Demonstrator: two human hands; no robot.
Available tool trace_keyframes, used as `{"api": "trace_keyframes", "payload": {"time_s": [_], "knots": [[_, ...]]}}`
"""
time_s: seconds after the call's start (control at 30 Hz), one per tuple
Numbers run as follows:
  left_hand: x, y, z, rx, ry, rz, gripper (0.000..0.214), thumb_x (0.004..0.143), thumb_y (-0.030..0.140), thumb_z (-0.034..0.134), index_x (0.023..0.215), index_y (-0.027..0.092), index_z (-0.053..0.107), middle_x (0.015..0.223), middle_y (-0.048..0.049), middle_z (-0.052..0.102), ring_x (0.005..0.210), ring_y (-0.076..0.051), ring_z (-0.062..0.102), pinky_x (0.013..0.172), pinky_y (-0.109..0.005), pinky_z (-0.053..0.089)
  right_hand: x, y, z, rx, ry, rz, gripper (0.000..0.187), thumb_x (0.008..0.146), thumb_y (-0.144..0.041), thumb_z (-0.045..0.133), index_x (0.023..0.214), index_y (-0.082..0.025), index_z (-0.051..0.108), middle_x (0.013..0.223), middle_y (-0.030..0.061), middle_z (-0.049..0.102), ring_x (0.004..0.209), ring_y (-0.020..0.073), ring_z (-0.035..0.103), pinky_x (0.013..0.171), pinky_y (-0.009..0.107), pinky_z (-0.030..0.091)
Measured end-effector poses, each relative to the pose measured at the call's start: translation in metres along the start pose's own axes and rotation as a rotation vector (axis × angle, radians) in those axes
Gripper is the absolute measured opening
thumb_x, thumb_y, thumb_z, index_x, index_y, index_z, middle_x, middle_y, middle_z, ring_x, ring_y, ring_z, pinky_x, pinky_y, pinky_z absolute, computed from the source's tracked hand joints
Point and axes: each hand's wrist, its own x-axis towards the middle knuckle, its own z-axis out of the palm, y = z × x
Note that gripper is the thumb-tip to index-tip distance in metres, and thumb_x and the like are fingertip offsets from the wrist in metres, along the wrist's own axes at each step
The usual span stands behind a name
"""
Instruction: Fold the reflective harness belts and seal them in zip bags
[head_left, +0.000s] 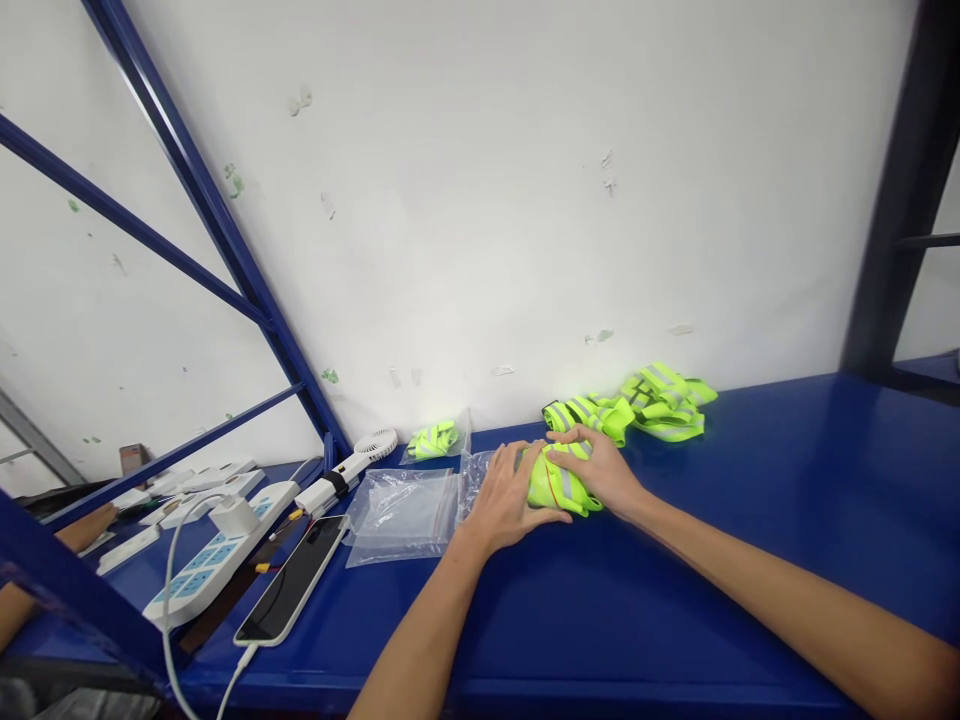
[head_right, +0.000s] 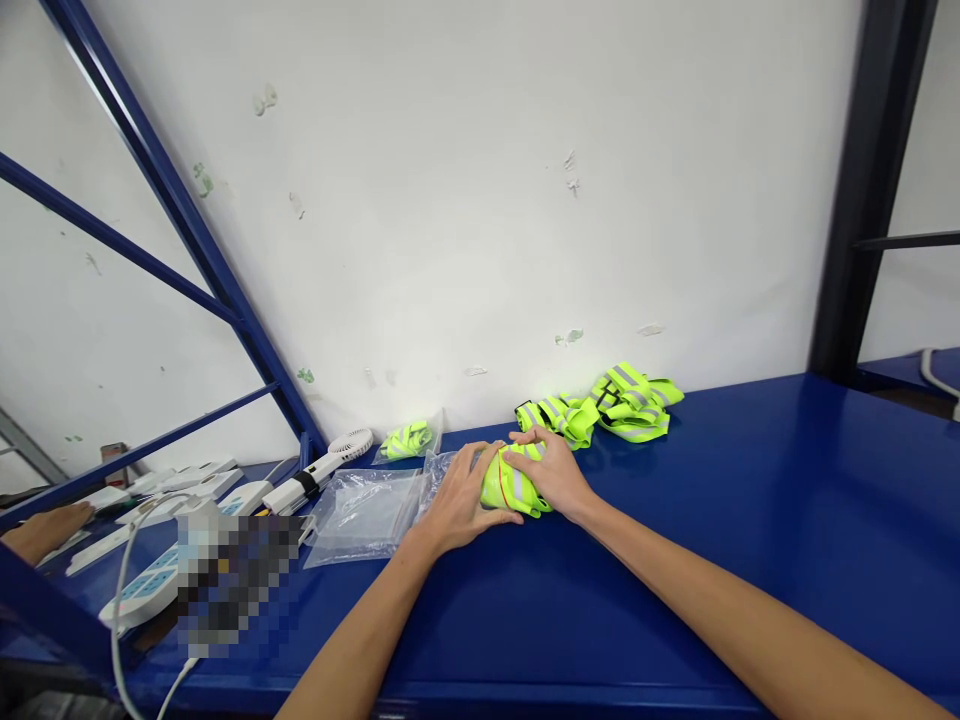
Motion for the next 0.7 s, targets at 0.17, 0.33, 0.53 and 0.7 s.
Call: {"api": "trace_keyframes", "payload": {"time_s": [0.17,0.33,0.53,0.7], "knots": [[-0.001,0.000,0.007,-0.043,0.015,-0.010,0.094,0.068,0.067,0.064,0.144,0.025,0.027,0.131,-0.0145,0.042,0.124,-0.032,0.042,0.104,-0.054,0.035,-0.002,-0.002,0.003,-0.121,0.058,-0.030,0.022,0.071,-0.040,0.065,0.075,-0.021,0.055,0.082,0.0033,0.064,0.085,0.0249,0.060,0.082,0.038,0.043],[0.001,0.004,0.015,-0.095,0.064,-0.012,0.096,0.067,0.063,0.068,0.144,0.024,0.025,0.130,-0.0155,0.041,0.123,-0.032,0.042,0.102,-0.052,0.038,-0.001,-0.004,0.002,-0.150,0.045,-0.122,0.019,0.073,-0.038,0.061,0.079,-0.023,0.052,0.083,0.0019,0.060,0.091,0.0251,0.057,0.086,0.037,0.041],[0.006,0.011,0.020,-0.077,0.104,0.030,0.098,0.068,0.060,0.070,0.144,0.023,0.022,0.130,-0.0149,0.042,0.122,-0.031,0.044,0.101,-0.050,0.040,0.003,-0.004,0.010,-0.016,0.029,-0.102,0.015,0.068,-0.024,0.054,0.083,-0.024,0.049,0.080,0.0001,0.054,0.086,0.0239,0.054,0.080,0.034,0.043],[0.009,0.015,0.018,-0.044,0.133,0.028,0.092,0.069,0.058,0.069,0.143,0.024,0.026,0.131,-0.0144,0.044,0.122,-0.032,0.044,0.102,-0.051,0.038,0.000,-0.018,0.015,0.170,0.070,0.056,0.020,0.061,-0.022,0.051,0.081,-0.024,0.050,0.078,0.0001,0.055,0.082,0.0233,0.056,0.072,0.032,0.046]]}}
